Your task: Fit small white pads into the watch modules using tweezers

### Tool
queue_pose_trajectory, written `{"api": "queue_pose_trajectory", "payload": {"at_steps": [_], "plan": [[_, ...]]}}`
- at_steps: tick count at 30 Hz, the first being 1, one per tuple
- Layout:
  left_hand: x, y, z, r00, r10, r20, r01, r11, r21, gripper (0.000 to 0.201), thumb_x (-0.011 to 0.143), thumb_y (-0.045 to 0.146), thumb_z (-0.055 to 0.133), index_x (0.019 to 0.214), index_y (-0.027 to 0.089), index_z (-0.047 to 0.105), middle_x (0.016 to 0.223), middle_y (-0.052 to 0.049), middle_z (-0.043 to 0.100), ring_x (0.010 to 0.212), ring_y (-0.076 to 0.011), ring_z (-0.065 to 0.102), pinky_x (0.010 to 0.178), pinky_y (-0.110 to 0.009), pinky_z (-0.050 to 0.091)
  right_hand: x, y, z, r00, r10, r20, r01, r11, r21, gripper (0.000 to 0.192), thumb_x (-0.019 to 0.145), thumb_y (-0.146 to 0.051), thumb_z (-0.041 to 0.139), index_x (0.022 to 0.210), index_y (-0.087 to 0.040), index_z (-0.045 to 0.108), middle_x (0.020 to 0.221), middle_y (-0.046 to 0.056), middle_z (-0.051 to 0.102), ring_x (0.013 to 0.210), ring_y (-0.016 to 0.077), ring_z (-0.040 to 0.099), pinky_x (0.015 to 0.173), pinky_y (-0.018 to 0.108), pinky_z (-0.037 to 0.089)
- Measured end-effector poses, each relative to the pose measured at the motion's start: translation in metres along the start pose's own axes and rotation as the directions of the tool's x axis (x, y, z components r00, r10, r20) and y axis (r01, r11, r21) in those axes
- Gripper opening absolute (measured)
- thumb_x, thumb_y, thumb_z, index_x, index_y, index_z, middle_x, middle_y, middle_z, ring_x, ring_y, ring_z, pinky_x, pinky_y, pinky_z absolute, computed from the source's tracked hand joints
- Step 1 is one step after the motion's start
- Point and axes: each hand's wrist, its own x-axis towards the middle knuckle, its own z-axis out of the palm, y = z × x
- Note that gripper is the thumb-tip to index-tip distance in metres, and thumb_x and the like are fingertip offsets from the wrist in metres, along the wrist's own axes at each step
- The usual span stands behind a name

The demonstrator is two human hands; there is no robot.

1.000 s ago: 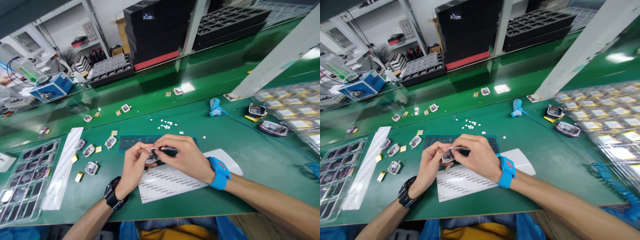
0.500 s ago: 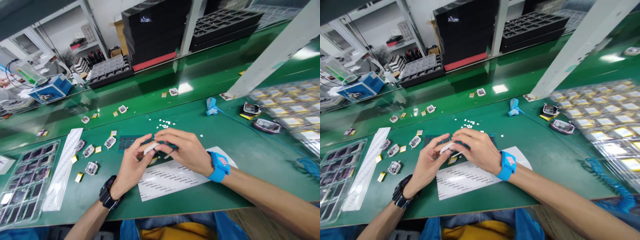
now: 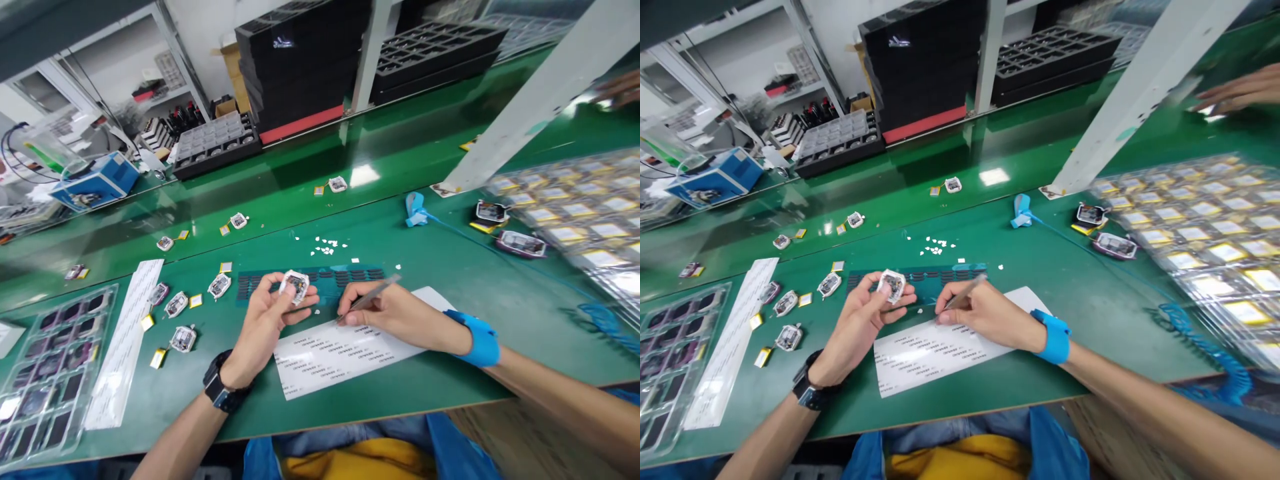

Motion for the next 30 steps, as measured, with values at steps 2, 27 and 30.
{"api": "queue_pose_trajectory", "payload": {"at_steps": [2, 27, 30], "plan": [[-0.002, -0.009, 0.006, 0.998, -0.064, 0.02, 0.065, 0.997, -0.03, 0.038, 0.079, 0.035, 0.073, 0.103, 0.021, 0.047, 0.099, -0.007, 0.074, 0.095, -0.0182, 0.071, 0.082, -0.029, 0.054, -0.001, 0.005, 0.001, 1.0, 0.001, -0.027, -0.001, 1.0, 0.007, 0.033, 0.076, -0.05, 0.07, 0.077, -0.018, 0.062, 0.067, 0.001, 0.065, 0.06, 0.0147, 0.061, 0.055, 0.026, 0.046], [-0.014, -0.043, 0.017, 0.978, 0.196, -0.072, -0.158, 0.919, 0.36, 0.032, 0.085, 0.039, 0.063, 0.114, 0.025, 0.062, 0.098, -0.004, 0.073, 0.095, -0.0217, 0.068, 0.081, -0.031, 0.052, 0.002, 0.007, -0.008, 0.998, 0.019, 0.061, -0.029, 0.985, 0.172, 0.036, 0.077, -0.05, 0.072, 0.079, -0.019, 0.052, 0.071, 0.0, 0.068, 0.072, 0.0162, 0.071, 0.062, 0.027, 0.056], [-0.014, -0.037, 0.019, 0.984, 0.147, -0.101, -0.117, 0.959, 0.258, 0.032, 0.084, 0.038, 0.065, 0.112, 0.024, 0.061, 0.098, -0.005, 0.073, 0.093, -0.0206, 0.069, 0.077, -0.029, 0.053, 0.002, 0.006, -0.012, 0.996, 0.063, 0.065, -0.077, 0.964, 0.254, 0.042, 0.071, -0.053, 0.076, 0.08, -0.02, 0.051, 0.072, 0.001, 0.069, 0.073, 0.0172, 0.072, 0.062, 0.028, 0.058]]}}
